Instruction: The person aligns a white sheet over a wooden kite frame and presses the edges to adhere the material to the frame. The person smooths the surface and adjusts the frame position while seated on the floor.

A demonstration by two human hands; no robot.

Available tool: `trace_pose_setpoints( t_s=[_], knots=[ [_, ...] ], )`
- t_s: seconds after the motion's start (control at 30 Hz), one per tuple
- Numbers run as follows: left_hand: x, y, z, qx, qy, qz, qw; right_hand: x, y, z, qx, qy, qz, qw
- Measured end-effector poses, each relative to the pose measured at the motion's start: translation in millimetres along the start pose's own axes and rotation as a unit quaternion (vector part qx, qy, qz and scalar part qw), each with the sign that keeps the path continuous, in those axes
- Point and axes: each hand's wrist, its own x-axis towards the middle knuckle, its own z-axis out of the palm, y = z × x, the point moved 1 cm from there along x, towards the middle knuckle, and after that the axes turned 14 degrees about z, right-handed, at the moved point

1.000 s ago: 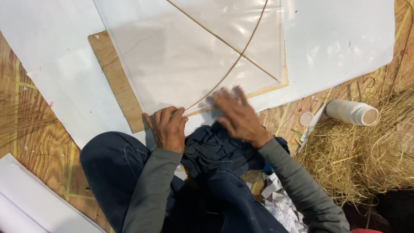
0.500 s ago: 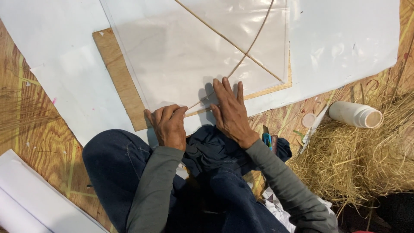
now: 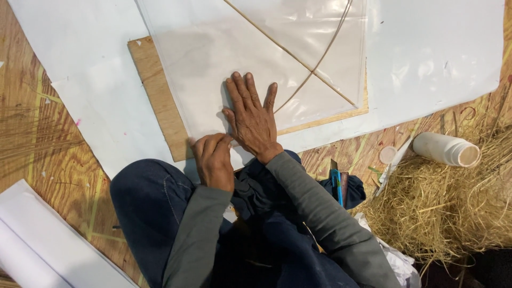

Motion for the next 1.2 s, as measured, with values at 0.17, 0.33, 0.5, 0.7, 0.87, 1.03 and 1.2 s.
trace_pose_setpoints(
  t_s=[0.17,0.33,0.5,0.7,0.87,1.03,1.2],
  knots=[
    [-66,-15,19,0.145,-0.160,0.055,0.975,0,-1,2,-0.057,-0.026,0.017,0.998],
    [-83,9,13,0.143,-0.256,0.032,0.955,1,-2,-2,-0.056,-0.048,0.019,0.997],
    [-76,-3,14,0.154,-0.302,-0.011,0.941,2,-1,-2,-0.050,-0.060,0.021,0.997],
    [-65,-13,15,0.203,-0.244,-0.043,0.947,2,-2,-3,-0.060,-0.068,0.024,0.996],
    [-65,-18,15,0.190,-0.211,-0.068,0.956,4,2,-3,-0.033,-0.080,0.025,0.996],
    [-56,-8,3,0.033,-0.131,-0.115,0.984,6,-8,-11,0.133,-0.067,0.055,0.987],
    [-49,-1,-7,-0.065,-0.083,-0.154,0.983,-5,-56,17,0.106,-0.071,-0.009,0.992]
  ],
)
